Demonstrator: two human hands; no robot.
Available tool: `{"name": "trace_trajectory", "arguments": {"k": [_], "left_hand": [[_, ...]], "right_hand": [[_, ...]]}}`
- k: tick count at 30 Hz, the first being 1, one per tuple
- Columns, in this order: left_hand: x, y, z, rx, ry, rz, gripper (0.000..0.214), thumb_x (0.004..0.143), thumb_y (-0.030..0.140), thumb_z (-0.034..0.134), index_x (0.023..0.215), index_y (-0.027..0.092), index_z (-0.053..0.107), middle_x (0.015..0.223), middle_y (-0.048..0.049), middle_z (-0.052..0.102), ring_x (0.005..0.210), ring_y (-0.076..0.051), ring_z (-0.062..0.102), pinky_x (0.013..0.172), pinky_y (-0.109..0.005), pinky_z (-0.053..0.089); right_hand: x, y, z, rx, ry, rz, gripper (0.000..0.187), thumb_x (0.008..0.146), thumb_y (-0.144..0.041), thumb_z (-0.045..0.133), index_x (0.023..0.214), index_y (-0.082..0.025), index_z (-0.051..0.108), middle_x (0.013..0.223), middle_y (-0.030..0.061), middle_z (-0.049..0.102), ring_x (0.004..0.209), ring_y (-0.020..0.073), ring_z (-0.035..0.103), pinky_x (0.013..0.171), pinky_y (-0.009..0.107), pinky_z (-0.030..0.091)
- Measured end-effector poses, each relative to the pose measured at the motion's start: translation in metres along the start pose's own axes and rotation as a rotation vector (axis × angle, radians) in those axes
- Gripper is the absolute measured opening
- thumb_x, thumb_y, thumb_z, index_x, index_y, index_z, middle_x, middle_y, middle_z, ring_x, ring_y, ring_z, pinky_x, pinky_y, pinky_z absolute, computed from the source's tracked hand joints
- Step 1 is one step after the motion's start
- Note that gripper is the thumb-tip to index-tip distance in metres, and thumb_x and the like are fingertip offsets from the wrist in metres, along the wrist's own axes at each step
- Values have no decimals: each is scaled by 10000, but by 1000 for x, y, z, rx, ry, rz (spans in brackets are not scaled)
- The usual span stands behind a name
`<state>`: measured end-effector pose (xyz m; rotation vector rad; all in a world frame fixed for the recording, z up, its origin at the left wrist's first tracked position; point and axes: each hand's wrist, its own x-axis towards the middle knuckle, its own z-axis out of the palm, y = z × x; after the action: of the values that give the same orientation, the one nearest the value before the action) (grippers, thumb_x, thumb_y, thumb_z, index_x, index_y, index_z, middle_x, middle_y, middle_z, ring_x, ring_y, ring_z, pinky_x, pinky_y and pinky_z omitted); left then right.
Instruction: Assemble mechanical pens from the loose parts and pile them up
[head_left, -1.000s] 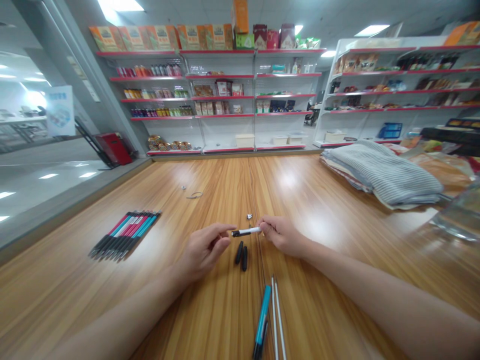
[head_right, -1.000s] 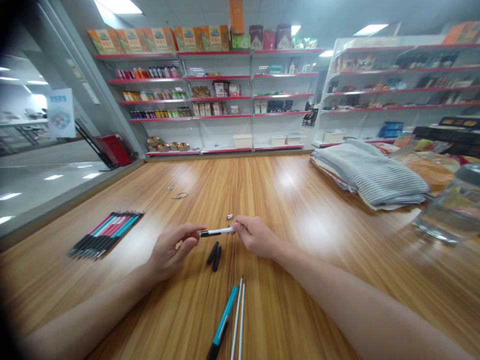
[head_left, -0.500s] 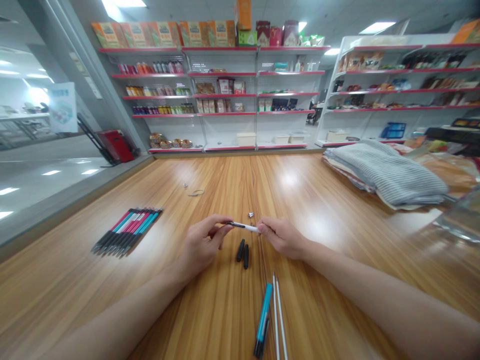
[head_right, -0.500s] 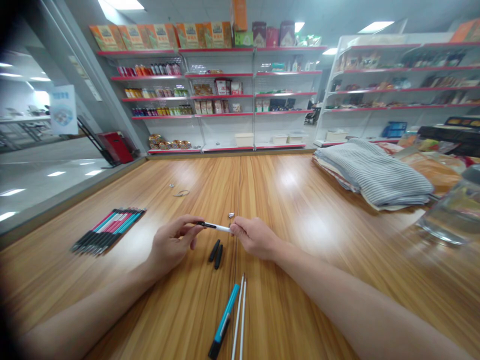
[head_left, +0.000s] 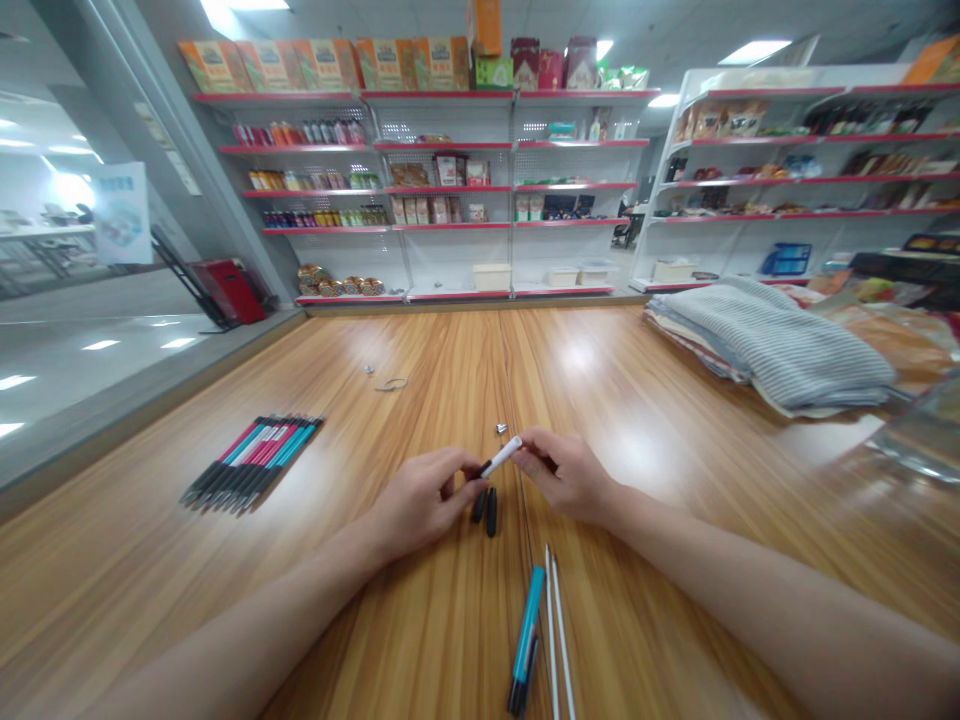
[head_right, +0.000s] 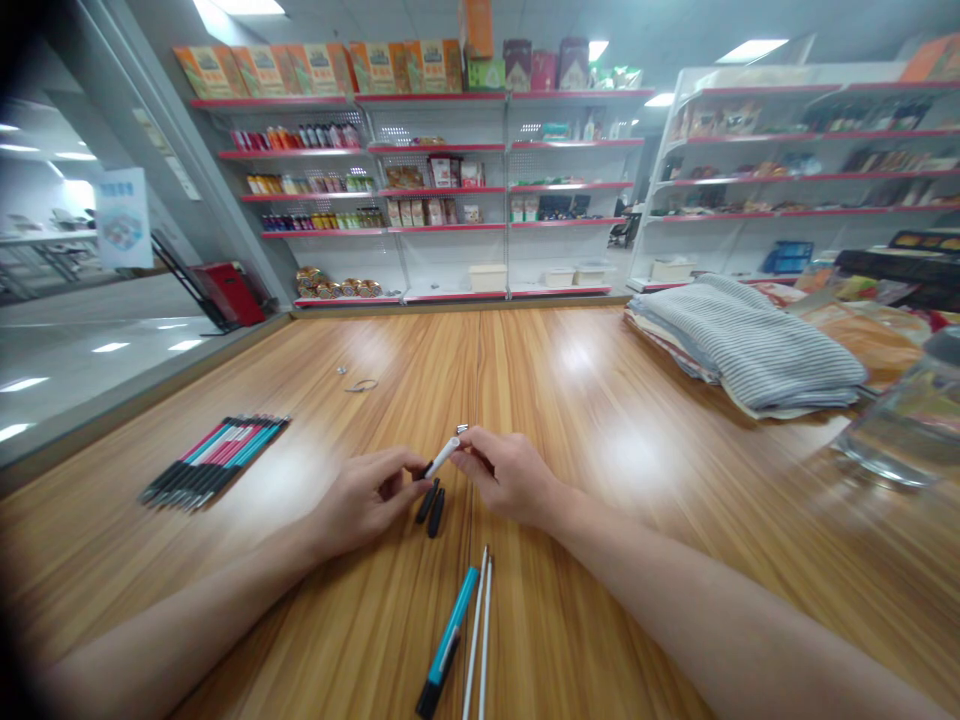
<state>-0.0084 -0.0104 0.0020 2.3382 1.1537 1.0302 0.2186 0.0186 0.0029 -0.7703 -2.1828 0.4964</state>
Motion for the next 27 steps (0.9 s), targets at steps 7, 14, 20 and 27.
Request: {"name": "trace_trajectory", "arguments": {"k": [7, 14, 20, 27], "left_hand": [[3, -14, -2, -595, 144, -371, 216, 866, 363, 581, 928, 156, 577, 544, 48, 442, 404, -52, 366, 401, -188, 208], [9, -23, -2, -793, 188, -367, 171, 854, 312, 614, 879, 158, 546, 730, 23, 529, 405, -8, 379, 383, -172, 192], [9, -24, -1, -792, 199, -374, 190, 851, 326, 616, 892, 154, 547, 799, 4, 562, 401, -2, 400, 363, -166, 197], [10, -23, -2, -831, 197, -411, 223, 827, 354, 637, 892, 162, 543, 638, 40, 503, 398, -34, 434, 346, -142, 241]], "right_hand": [[3, 3, 1, -156, -16, 14, 169, 918, -235, 472, 1034, -191, 587, 796, 28, 602, 731, 140, 548, 689, 255, 414], [4, 13, 3, -293, -78, 10, 205, 876, -184, 510, 1030, -191, 646, 964, 74, 571, 927, 188, 542, 830, 315, 446], [3, 15, 2, -277, 13, 33, 182, 874, -145, 495, 969, -174, 646, 905, 71, 556, 880, 185, 547, 814, 320, 450], [3, 17, 1, -277, 33, 41, 176, 872, -143, 492, 952, -173, 646, 883, 70, 550, 863, 187, 546, 803, 322, 451]]}}
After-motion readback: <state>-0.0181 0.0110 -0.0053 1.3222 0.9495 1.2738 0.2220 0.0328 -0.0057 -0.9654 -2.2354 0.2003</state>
